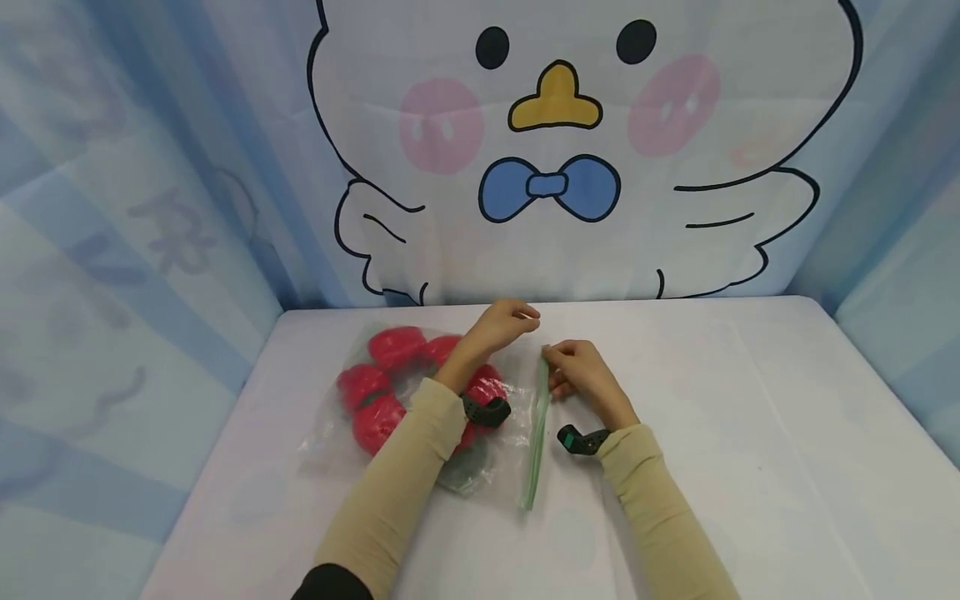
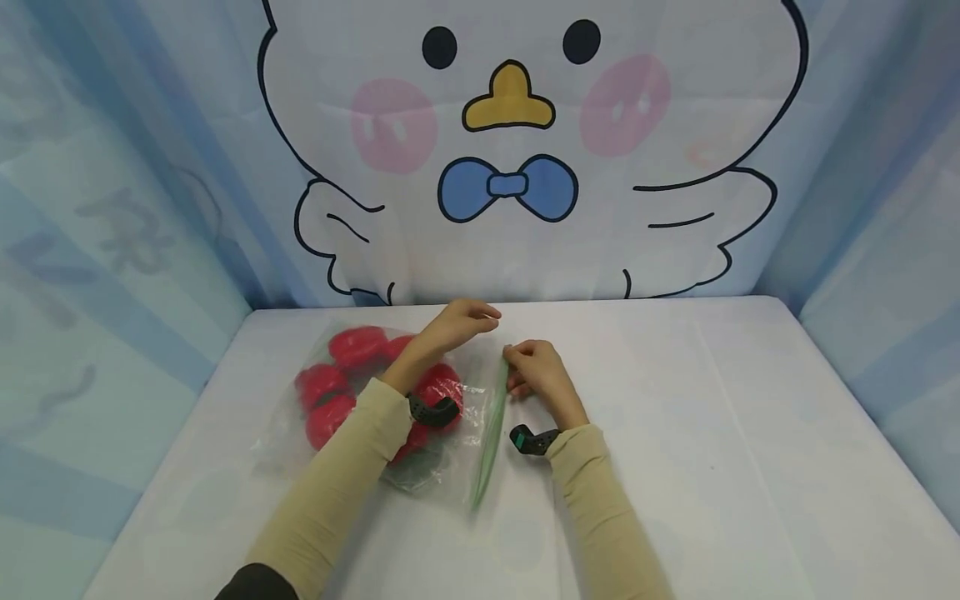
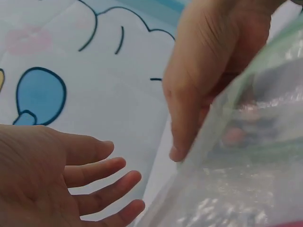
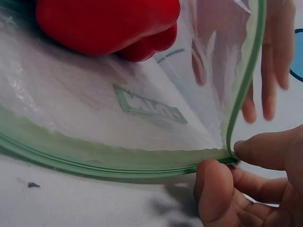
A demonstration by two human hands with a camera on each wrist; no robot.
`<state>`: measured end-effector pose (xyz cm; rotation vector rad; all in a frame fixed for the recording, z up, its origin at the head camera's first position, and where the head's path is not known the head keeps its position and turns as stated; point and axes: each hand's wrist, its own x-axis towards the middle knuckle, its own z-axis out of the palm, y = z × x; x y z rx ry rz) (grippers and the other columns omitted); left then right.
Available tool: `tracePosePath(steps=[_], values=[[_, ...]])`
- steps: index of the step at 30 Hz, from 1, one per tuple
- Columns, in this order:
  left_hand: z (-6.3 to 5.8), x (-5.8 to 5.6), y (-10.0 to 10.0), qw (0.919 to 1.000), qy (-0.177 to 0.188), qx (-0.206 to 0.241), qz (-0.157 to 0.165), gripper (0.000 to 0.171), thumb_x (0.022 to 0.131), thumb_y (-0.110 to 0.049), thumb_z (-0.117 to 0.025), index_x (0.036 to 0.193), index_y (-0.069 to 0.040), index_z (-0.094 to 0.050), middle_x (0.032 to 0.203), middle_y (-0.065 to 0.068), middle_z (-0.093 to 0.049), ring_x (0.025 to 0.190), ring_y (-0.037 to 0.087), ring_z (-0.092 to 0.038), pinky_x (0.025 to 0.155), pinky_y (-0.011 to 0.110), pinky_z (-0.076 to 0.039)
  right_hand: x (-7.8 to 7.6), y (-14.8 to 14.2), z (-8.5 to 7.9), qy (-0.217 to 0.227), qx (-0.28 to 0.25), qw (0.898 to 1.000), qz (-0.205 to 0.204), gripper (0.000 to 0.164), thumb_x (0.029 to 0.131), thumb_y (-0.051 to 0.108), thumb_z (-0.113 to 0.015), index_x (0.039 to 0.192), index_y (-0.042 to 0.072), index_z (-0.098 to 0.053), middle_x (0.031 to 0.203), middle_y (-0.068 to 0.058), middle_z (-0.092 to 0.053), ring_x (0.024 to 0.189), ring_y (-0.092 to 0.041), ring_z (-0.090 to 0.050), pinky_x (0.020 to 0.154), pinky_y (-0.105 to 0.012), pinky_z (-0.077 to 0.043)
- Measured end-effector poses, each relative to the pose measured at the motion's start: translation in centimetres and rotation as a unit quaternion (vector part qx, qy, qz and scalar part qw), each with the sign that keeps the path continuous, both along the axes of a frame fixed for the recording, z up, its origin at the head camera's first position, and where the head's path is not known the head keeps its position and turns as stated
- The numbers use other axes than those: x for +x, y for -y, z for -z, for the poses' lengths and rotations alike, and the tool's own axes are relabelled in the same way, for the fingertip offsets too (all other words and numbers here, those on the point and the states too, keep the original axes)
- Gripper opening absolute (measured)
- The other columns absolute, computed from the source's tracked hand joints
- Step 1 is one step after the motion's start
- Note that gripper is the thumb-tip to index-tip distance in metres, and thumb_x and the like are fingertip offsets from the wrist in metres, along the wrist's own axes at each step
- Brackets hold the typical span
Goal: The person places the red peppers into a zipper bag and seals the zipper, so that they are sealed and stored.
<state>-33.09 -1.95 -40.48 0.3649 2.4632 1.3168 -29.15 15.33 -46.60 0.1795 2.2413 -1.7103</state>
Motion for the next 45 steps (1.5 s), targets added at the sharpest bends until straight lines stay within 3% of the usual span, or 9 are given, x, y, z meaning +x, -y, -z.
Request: tracePosePath(steps=[9, 12, 17, 26, 36, 40, 45], values=[[1.7, -1.0, -0.7, 0.9961, -0.004, -0.074, 0.047, 0.027, 0.104, -0.019, -0.062, 0.119, -0.001, -0.077, 0.127, 0.014, -0.074, 0.118, 0.027, -0.065, 0.102, 0.039, -0.054, 0.0, 0.0, 0.2, -0.011, -0.008, 1.0, 0.012, 0.037, 0.107, 0.025, -0.058, 0.124, -0.008, -0.061, 0.067, 0.001, -0.061, 0.056, -0.007, -0.057, 0.051, -0.019, -0.05], [2.2, -1.2, -0.7, 0.9957, -0.008, -0.08, 0.048, 0.027, 0.103, -0.02, -0.064, 0.119, -0.002, -0.077, 0.128, 0.013, -0.073, 0.112, 0.02, -0.063, 0.098, 0.034, -0.052, 0.0, 0.1, 0.2, -0.024, -0.002, 1.0, 0.012, 0.038, 0.108, 0.026, -0.059, 0.125, -0.008, -0.062, 0.068, 0.001, -0.06, 0.057, -0.007, -0.056, 0.052, -0.019, -0.049], [2.7, -1.5, -0.7, 0.996, -0.012, -0.072, 0.051, 0.025, 0.102, -0.02, -0.066, 0.114, -0.001, -0.078, 0.122, 0.015, -0.075, 0.092, 0.013, -0.055, 0.078, 0.023, -0.046, 0.0, 0.1, 0.2, -0.041, 0.001, 0.999, 0.008, 0.036, 0.108, 0.022, -0.058, 0.127, -0.008, -0.063, 0.069, 0.002, -0.06, 0.058, -0.007, -0.055, 0.052, -0.019, -0.048], [3.5, -1.6, -1.2, 0.9965, -0.047, -0.059, 0.037, 0.02, 0.101, -0.016, -0.067, 0.104, 0.0, -0.079, 0.104, 0.015, -0.076, 0.076, 0.009, -0.052, 0.064, 0.018, -0.041, -0.2, -0.1, 0.0, -0.025, -0.003, 1.0, 0.018, 0.032, 0.107, 0.022, -0.058, 0.123, -0.006, -0.063, 0.074, 0.001, -0.06, 0.061, -0.008, -0.056, 0.052, -0.02, -0.048], [3.8, -1.7, -1.4, 0.9924, -0.087, -0.088, 0.0, 0.019, 0.099, -0.016, -0.068, 0.099, -0.001, -0.079, 0.102, 0.014, -0.076, 0.078, 0.014, -0.051, 0.068, 0.021, -0.039, 0.3, 0.4, 0.0, -0.007, -0.013, 1.0, 0.015, 0.023, 0.105, 0.021, -0.061, 0.115, 0.0, -0.063, 0.077, -0.003, -0.061, 0.063, -0.01, -0.058, 0.054, -0.021, -0.049], [3.8, -1.7, -1.2, 0.9935, -0.081, -0.079, -0.007, 0.019, 0.099, -0.016, -0.067, 0.1, -0.001, -0.079, 0.097, 0.011, -0.073, 0.078, 0.014, -0.051, 0.067, 0.021, -0.039, 0.6, 0.6, 0.0, -0.007, -0.012, 1.0, 0.016, 0.022, 0.104, 0.02, -0.061, 0.113, 0.0, -0.064, 0.076, -0.002, -0.06, 0.063, -0.01, -0.058, 0.053, -0.021, -0.049], [3.9, -1.8, -0.9, 0.9959, -0.067, -0.06, -0.008, 0.02, 0.1, -0.017, -0.067, 0.1, 0.0, -0.077, 0.078, 0.0, -0.061, 0.071, 0.011, -0.049, 0.062, 0.02, -0.039, 1.0, 0.7, 0.2, -0.012, -0.009, 1.0, 0.015, 0.021, 0.103, 0.019, -0.061, 0.111, 0.0, -0.064, 0.074, -0.002, -0.06, 0.063, -0.01, -0.057, 0.052, -0.021, -0.049]])
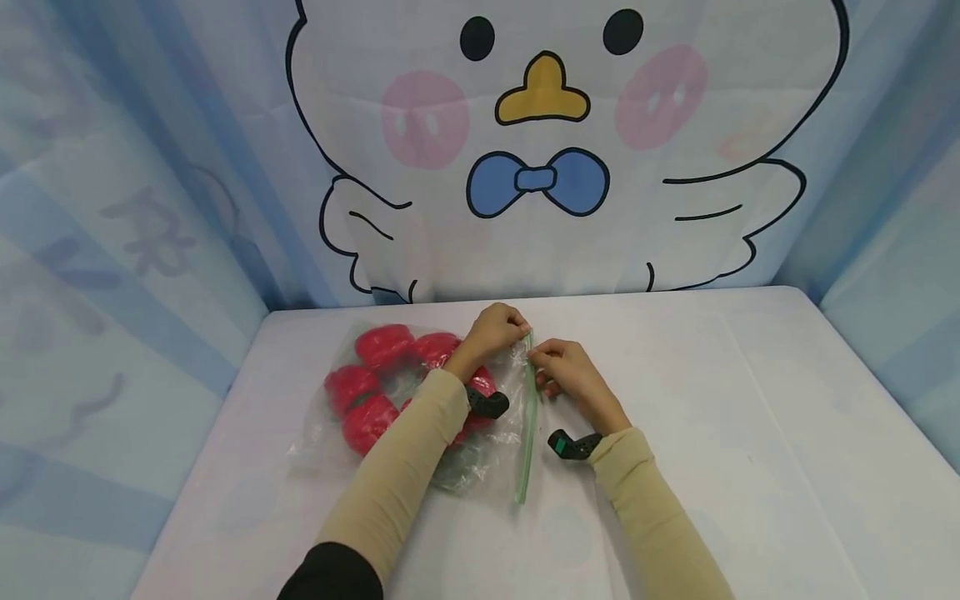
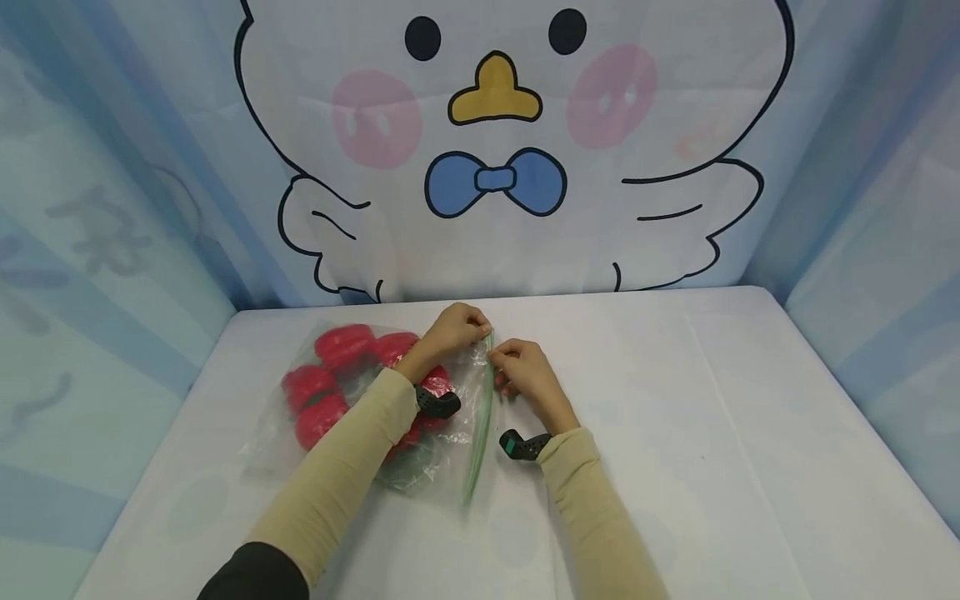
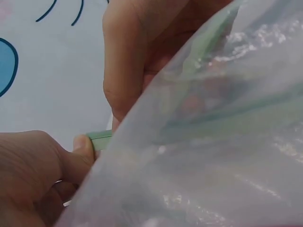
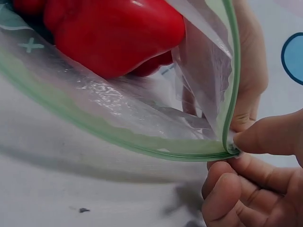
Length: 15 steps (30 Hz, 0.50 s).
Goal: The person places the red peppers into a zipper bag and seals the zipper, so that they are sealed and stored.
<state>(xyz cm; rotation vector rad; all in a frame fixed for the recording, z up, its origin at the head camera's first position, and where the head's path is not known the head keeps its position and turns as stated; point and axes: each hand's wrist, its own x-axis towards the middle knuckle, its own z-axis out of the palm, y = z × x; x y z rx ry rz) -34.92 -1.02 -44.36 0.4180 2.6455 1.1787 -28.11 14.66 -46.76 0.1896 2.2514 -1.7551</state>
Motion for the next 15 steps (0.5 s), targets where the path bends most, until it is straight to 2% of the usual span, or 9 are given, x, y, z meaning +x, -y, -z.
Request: tracePosePath(steps=[7, 15], values=[[-0.1, 0.0, -0.1, 1.0, -0.003, -0.004, 0.004, 0.021, 0.1, -0.018, -0.067, 0.099, 0.001, -0.077, 0.07, -0.005, -0.053, 0.066, 0.01, -0.048, 0.059, 0.019, -0.038, 1.0, 0.0, 0.1, -0.006, -0.001, 1.0, -0.006, 0.021, 0.104, 0.02, -0.062, 0.107, -0.001, -0.064, 0.07, -0.003, -0.06, 0.059, -0.01, -0.055, 0.05, -0.023, -0.049], [-0.1, 0.3, 0.0, 1.0, -0.002, 0.001, -0.002, 0.021, 0.101, -0.019, -0.067, 0.1, 0.0, -0.077, 0.067, -0.004, -0.053, 0.065, 0.01, -0.048, 0.059, 0.02, -0.038, 2.4, 0.1, 0.2, 0.02, -0.011, 1.0, -0.01, 0.019, 0.104, 0.02, -0.06, 0.108, 0.001, -0.064, 0.069, -0.002, -0.06, 0.058, -0.01, -0.055, 0.052, -0.022, -0.047]])
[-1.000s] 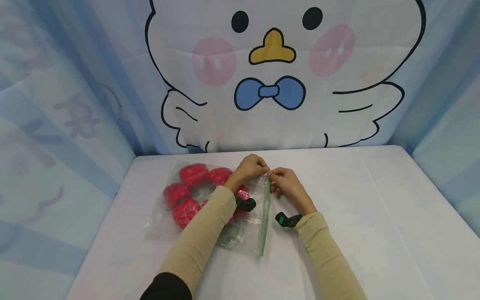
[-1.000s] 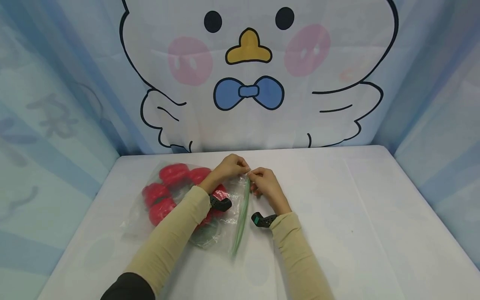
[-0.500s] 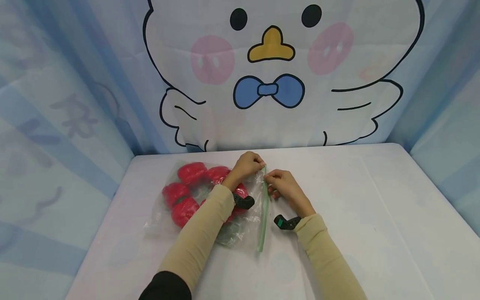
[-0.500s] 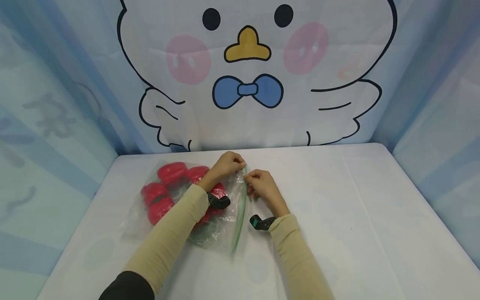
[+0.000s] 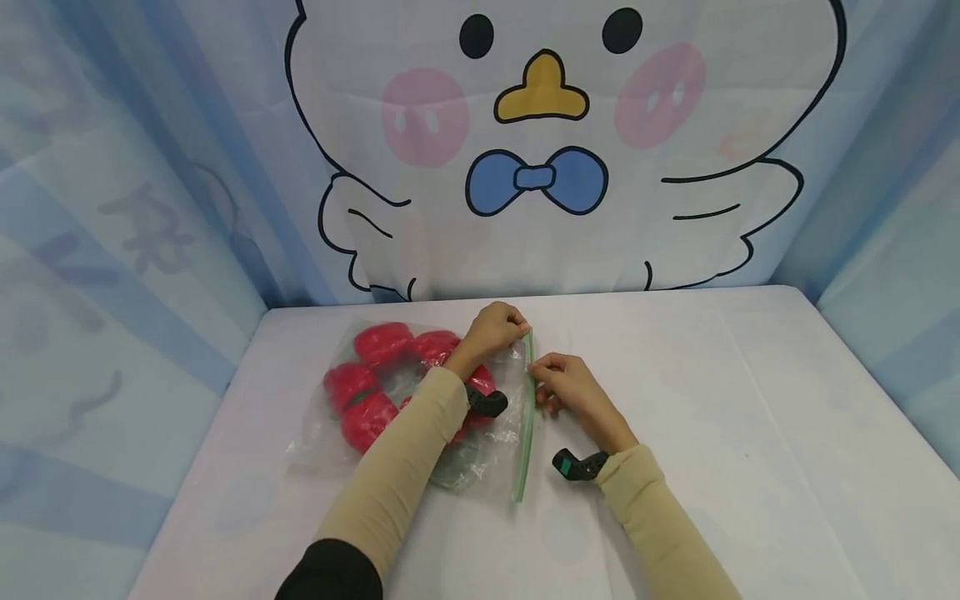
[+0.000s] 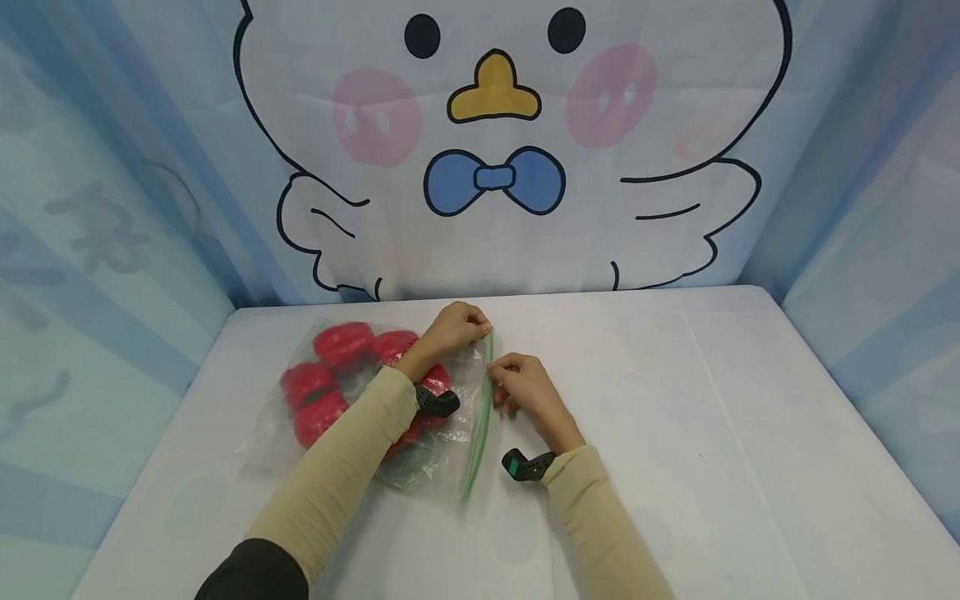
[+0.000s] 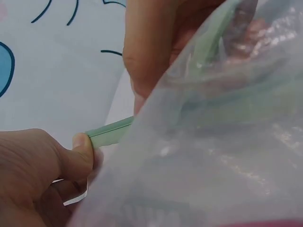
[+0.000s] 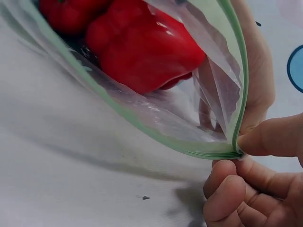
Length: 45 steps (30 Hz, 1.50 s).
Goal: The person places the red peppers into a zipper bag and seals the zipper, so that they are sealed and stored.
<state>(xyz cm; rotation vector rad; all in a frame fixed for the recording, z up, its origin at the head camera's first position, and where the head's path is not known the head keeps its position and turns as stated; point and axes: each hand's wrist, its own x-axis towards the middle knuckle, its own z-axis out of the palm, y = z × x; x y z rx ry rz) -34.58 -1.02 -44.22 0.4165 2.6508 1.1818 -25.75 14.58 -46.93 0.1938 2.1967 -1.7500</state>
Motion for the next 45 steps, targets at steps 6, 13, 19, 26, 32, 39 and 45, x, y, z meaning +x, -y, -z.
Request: tracePosePath(steps=[6, 13, 19, 26, 32, 39, 45], values=[[-0.1, 0.1, 0.1, 1.0, 0.0, 0.004, -0.001, 0.021, 0.101, -0.017, -0.066, 0.1, 0.001, -0.077, 0.069, -0.003, -0.054, 0.066, 0.011, -0.049, 0.06, 0.02, -0.038, 1.3, 0.2, -0.1, 0.014, -0.016, 1.0, -0.007, 0.016, 0.104, 0.018, -0.059, 0.105, 0.003, -0.063, 0.067, -0.002, -0.059, 0.056, -0.009, -0.054, 0.05, -0.022, -0.046], [0.0, 0.1, 0.0, 0.9998, 0.006, 0.019, 0.0, 0.02, 0.1, -0.016, -0.066, 0.099, 0.001, -0.076, 0.069, -0.003, -0.054, 0.066, 0.011, -0.049, 0.06, 0.02, -0.039, 2.6, 0.2, -0.2, 0.021, -0.033, 0.999, -0.007, 0.016, 0.103, 0.018, -0.06, 0.104, 0.002, -0.063, 0.068, -0.002, -0.058, 0.056, -0.009, -0.054, 0.049, -0.022, -0.045], [0.1, 0.1, 0.0, 0.9999, 0.008, 0.015, -0.001, 0.02, 0.101, -0.017, -0.067, 0.101, 0.001, -0.077, 0.071, -0.003, -0.055, 0.067, 0.011, -0.049, 0.06, 0.021, -0.039, 3.6, 0.4, -0.2, 0.027, -0.036, 0.999, -0.005, 0.015, 0.103, 0.018, -0.06, 0.103, 0.004, -0.064, 0.066, -0.001, -0.057, 0.055, -0.01, -0.052, 0.049, -0.022, -0.046], [0.2, 0.1, -0.1, 0.9997, 0.019, 0.017, -0.005, 0.02, 0.101, -0.018, -0.067, 0.098, 0.001, -0.076, 0.071, -0.003, -0.054, 0.067, 0.012, -0.048, 0.059, 0.022, -0.038, 4.6, 0.6, 0.0, 0.023, -0.042, 0.999, 0.0, 0.016, 0.103, 0.019, -0.061, 0.104, 0.003, -0.065, 0.066, -0.001, -0.057, 0.052, -0.009, -0.051, 0.048, -0.022, -0.045], [0.2, 0.1, -0.1, 0.9996, 0.018, 0.019, -0.01, 0.021, 0.101, -0.017, -0.067, 0.101, 0.001, -0.077, 0.07, -0.003, -0.053, 0.067, 0.012, -0.048, 0.06, 0.022, -0.038, 5.3, 0.7, -0.2, 0.022, -0.047, 0.999, -0.001, 0.017, 0.102, 0.019, -0.062, 0.103, 0.002, -0.066, 0.064, -0.001, -0.057, 0.052, -0.009, -0.05, 0.047, -0.022, -0.045], [0.2, 0.0, -0.2, 0.9993, 0.022, 0.023, -0.019, 0.021, 0.101, -0.017, -0.067, 0.1, 0.002, -0.077, 0.072, -0.002, -0.053, 0.068, 0.012, -0.047, 0.06, 0.022, -0.038, 6.2, 0.7, -0.4, 0.026, -0.057, 0.998, -0.01, 0.017, 0.102, 0.02, -0.063, 0.101, 0.004, -0.065, 0.065, -0.001, -0.056, 0.052, -0.009, -0.05, 0.048, -0.021, -0.045], [0.4, -0.1, -0.1, 0.9991, 0.025, 0.028, -0.019, 0.02, 0.1, -0.017, -0.068, 0.099, 0.002, -0.076, 0.073, -0.003, -0.053, 0.069, 0.011, -0.047, 0.059, 0.021, -0.038, 6.8, 0.7, -0.3, 0.03, -0.064, 0.997, -0.014, 0.015, 0.102, 0.019, -0.063, 0.099, 0.005, -0.064, 0.065, -0.001, -0.056, 0.053, -0.009, -0.05, 0.048, -0.021, -0.045]])
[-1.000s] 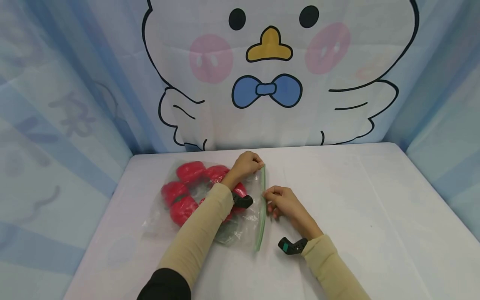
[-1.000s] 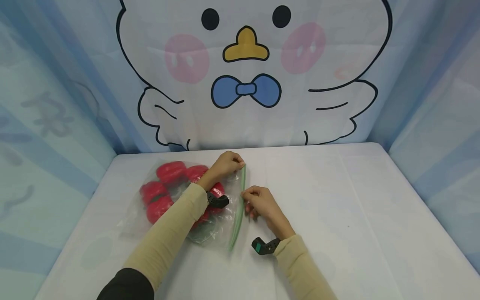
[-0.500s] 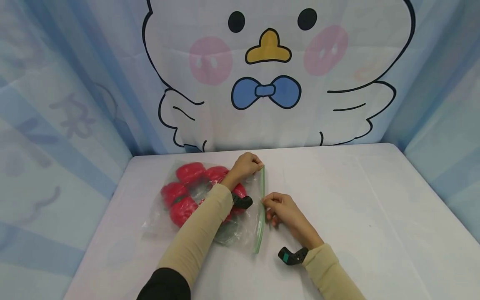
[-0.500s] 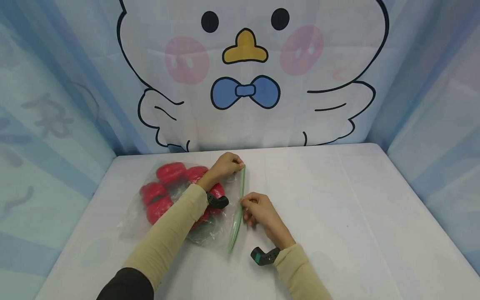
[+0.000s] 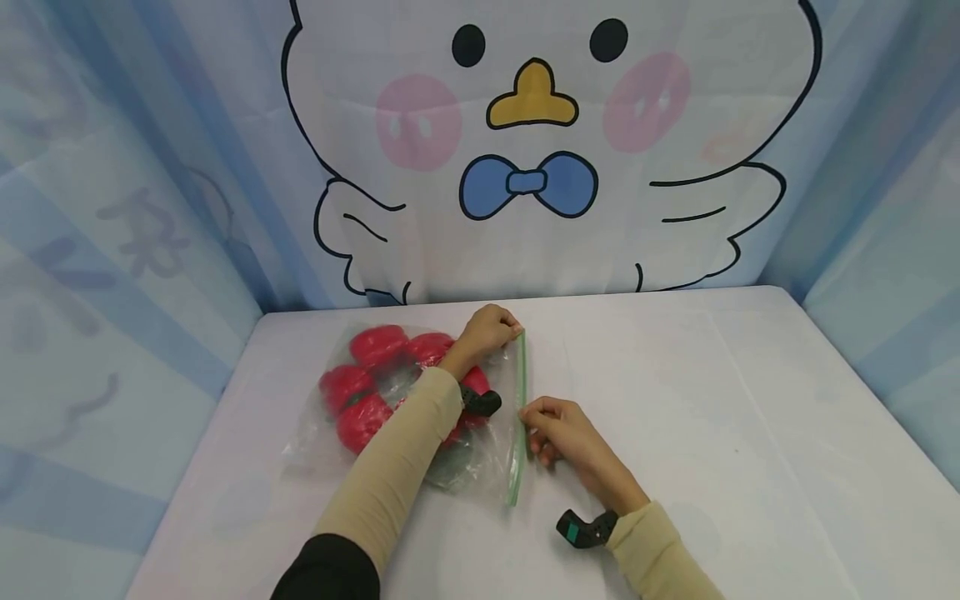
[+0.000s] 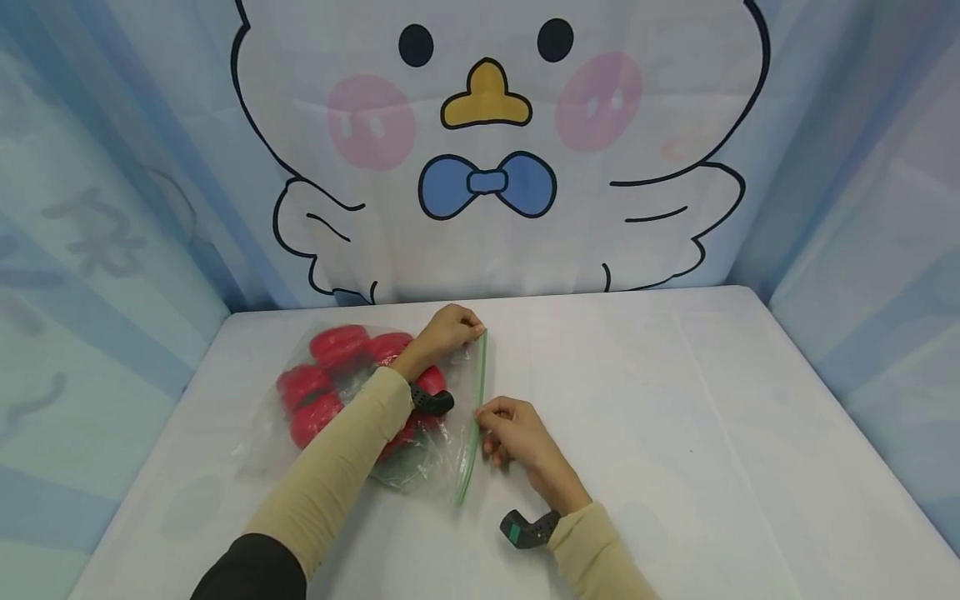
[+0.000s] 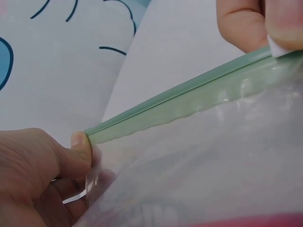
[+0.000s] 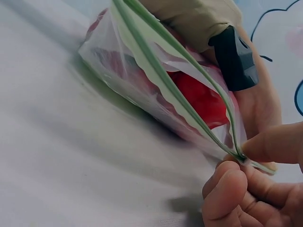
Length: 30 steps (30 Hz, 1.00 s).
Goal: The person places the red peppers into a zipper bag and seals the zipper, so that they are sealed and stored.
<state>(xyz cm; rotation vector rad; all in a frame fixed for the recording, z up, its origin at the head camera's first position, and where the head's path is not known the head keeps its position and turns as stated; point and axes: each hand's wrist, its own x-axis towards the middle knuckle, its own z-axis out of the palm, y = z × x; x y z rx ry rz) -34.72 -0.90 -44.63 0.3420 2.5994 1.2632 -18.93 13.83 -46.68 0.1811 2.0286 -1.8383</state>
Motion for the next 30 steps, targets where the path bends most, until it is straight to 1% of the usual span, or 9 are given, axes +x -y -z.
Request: tracePosePath(steps=[8, 15, 22, 30], values=[[0.1, -0.2, 0.1, 1.0, 0.002, 0.003, -0.001, 0.019, 0.099, -0.015, -0.069, 0.097, 0.003, -0.076, 0.069, -0.004, -0.051, 0.067, 0.011, -0.046, 0.058, 0.021, -0.037, 0.8, 0.1, -0.1, 0.002, -0.008, 1.0, -0.014, 0.016, 0.102, 0.02, -0.063, 0.098, 0.005, -0.064, 0.065, -0.001, -0.055, 0.054, -0.009, -0.05, 0.048, -0.021, -0.045], [-0.2, 0.3, 0.0, 0.9999, 0.012, 0.009, -0.005, 0.019, 0.1, -0.015, -0.068, 0.098, 0.003, -0.075, 0.071, -0.003, -0.051, 0.068, 0.011, -0.046, 0.059, 0.021, -0.038, 1.3, -0.1, 0.1, 0.009, -0.01, 1.0, -0.021, 0.016, 0.103, 0.021, -0.063, 0.095, 0.007, -0.062, 0.064, -0.001, -0.055, 0.053, -0.009, -0.05, 0.048, -0.021, -0.044], [-0.1, 0.0, 0.0, 0.9998, 0.015, 0.012, -0.006, 0.02, 0.1, -0.016, -0.068, 0.097, 0.002, -0.075, 0.074, -0.002, -0.052, 0.071, 0.012, -0.047, 0.06, 0.021, -0.038, 1.8, 0.0, -0.1, 0.018, -0.012, 0.999, -0.024, 0.017, 0.103, 0.022, -0.062, 0.095, 0.007, -0.061, 0.065, -0.001, -0.056, 0.055, -0.01, -0.051, 0.049, -0.022, -0.045], [-0.1, 0.2, 0.1, 0.9997, 0.014, 0.018, -0.01, 0.02, 0.1, -0.016, -0.068, 0.098, 0.003, -0.075, 0.075, -0.002, -0.052, 0.071, 0.012, -0.047, 0.061, 0.021, -0.039, 2.3, 0.0, -0.1, 0.02, -0.02, 0.999, -0.036, 0.017, 0.102, 0.023, -0.063, 0.096, 0.007, -0.063, 0.066, -0.001, -0.057, 0.057, -0.01, -0.052, 0.05, -0.021, -0.046]])
